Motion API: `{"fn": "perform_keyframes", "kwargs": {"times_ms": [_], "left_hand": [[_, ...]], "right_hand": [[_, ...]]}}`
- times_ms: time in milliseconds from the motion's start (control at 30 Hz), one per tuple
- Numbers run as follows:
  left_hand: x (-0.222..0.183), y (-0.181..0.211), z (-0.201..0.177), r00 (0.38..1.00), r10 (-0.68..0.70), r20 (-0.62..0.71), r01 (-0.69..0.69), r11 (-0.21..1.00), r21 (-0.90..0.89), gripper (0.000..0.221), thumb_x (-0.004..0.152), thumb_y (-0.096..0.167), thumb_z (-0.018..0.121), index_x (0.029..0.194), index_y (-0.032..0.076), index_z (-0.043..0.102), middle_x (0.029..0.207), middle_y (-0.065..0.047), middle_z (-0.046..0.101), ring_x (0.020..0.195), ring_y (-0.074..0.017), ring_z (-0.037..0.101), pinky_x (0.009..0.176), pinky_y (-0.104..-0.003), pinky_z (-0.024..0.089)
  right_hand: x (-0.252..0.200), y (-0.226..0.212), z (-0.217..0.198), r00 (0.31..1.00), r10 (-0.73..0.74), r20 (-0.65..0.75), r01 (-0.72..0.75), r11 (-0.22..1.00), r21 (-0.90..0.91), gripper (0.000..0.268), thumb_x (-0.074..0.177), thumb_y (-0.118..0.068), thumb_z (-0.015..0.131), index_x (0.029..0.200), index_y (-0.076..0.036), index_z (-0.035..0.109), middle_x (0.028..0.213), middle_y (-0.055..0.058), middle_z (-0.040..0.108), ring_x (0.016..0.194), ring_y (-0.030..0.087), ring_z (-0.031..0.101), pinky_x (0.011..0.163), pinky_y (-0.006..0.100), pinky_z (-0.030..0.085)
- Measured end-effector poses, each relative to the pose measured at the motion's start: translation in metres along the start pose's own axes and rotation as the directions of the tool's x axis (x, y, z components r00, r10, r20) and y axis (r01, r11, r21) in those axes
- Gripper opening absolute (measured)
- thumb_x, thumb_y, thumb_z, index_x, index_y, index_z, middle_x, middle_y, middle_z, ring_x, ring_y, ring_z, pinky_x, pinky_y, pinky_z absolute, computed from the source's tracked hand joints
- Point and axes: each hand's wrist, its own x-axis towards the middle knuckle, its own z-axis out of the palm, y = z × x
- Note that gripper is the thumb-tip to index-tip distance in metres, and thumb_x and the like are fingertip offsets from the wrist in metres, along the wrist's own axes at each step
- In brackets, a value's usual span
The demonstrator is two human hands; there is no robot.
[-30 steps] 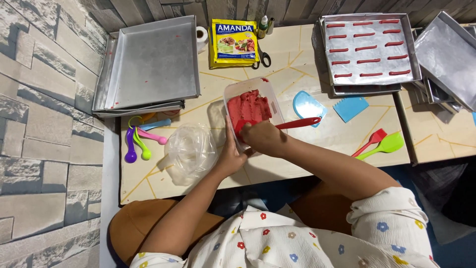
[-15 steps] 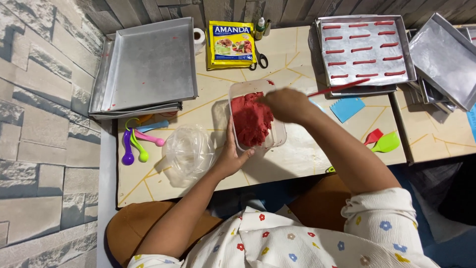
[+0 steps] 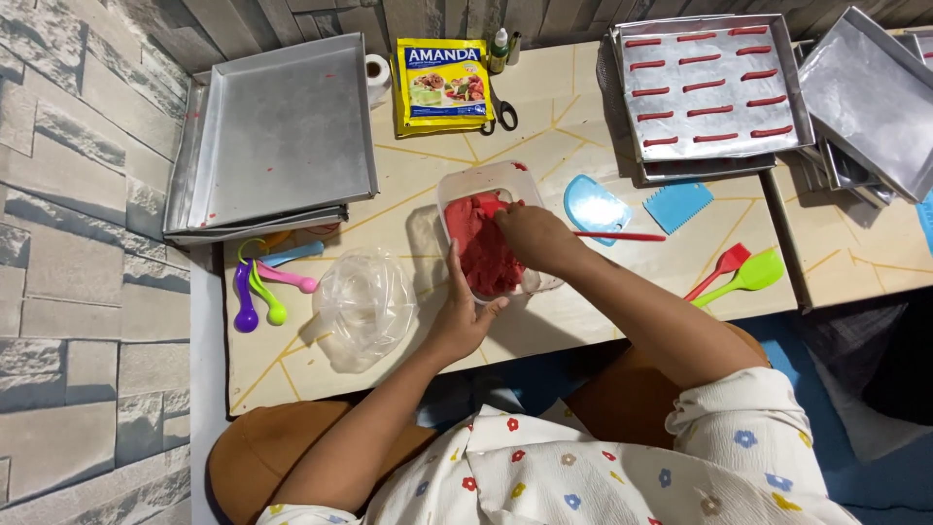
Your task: Preparing a baking tray with parchment paper and filling a piping bag with red dough using a spatula.
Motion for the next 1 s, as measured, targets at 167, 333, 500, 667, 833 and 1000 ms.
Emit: {"fn": "perform_keyframes", "kwargs": {"times_ms": [167,333,500,667,833,1000], "left_hand": [[-0.001,0.004,0.001,0.999,-0.039,0.007,0.039,0.999,0.037,0.106,0.099,0.031,0.063,0.158,0.021,-0.024,0.166,-0.031,-0.007,0.149,-0.0538,0.014,0.106,-0.062,0.047],[-0.005,0.014,0.001,0.999,-0.049,-0.014,0.049,0.998,0.025,0.105,0.098,0.028,0.063,0.159,0.022,-0.023,0.166,-0.03,-0.002,0.148,-0.0532,0.017,0.109,-0.063,0.044],[-0.006,0.011,0.003,0.999,-0.028,-0.026,0.028,0.999,0.017,0.109,0.096,0.028,0.067,0.159,0.018,-0.022,0.165,-0.034,0.001,0.149,-0.0548,0.016,0.113,-0.065,0.038],[-0.008,0.001,0.001,1.0,-0.009,-0.003,0.009,1.0,0.022,0.111,0.094,0.028,0.069,0.16,0.018,-0.02,0.164,-0.036,0.002,0.148,-0.0566,0.018,0.115,-0.066,0.034],[-0.008,0.013,-0.006,1.0,-0.022,-0.001,0.022,0.999,-0.027,0.113,0.092,0.026,0.071,0.161,0.022,-0.018,0.164,-0.034,0.005,0.147,-0.0556,0.021,0.117,-0.064,0.031],[-0.005,0.016,-0.006,0.999,-0.019,-0.041,0.013,0.988,-0.155,0.128,0.081,0.025,0.081,0.158,0.025,-0.021,0.164,-0.036,0.007,0.146,-0.0574,0.022,0.118,-0.066,0.029]], "right_hand": [[-0.029,-0.011,-0.011,0.998,-0.036,0.053,0.033,0.999,0.041,0.043,0.086,0.009,0.065,0.128,0.007,0.063,0.106,0.03,0.07,0.086,0.042,0.075,0.066,0.048,0.064],[-0.052,-0.029,-0.031,0.986,-0.091,0.143,0.092,0.996,0.0,0.035,0.083,0.01,0.066,0.118,0.006,0.069,0.101,0.028,0.072,0.083,0.039,0.076,0.067,0.044,0.063],[-0.067,-0.039,-0.04,0.941,-0.212,0.262,0.211,0.977,0.033,0.039,0.083,0.009,0.069,0.122,0.005,0.068,0.107,0.027,0.072,0.092,0.041,0.075,0.076,0.046,0.062],[-0.071,-0.033,-0.054,0.927,-0.215,0.308,0.191,0.976,0.104,0.035,0.091,0.002,0.062,0.126,0.001,0.068,0.106,0.026,0.073,0.094,0.041,0.074,0.08,0.046,0.06],[-0.067,-0.031,-0.078,0.916,-0.222,0.334,0.197,0.975,0.107,0.032,0.097,-0.006,0.059,0.127,-0.006,0.069,0.102,0.023,0.075,0.09,0.038,0.075,0.078,0.043,0.058],[-0.051,-0.025,-0.074,0.92,-0.194,0.342,0.211,0.977,-0.014,0.025,0.099,-0.009,0.059,0.121,-0.01,0.072,0.094,0.018,0.075,0.081,0.031,0.075,0.075,0.038,0.058]]}}
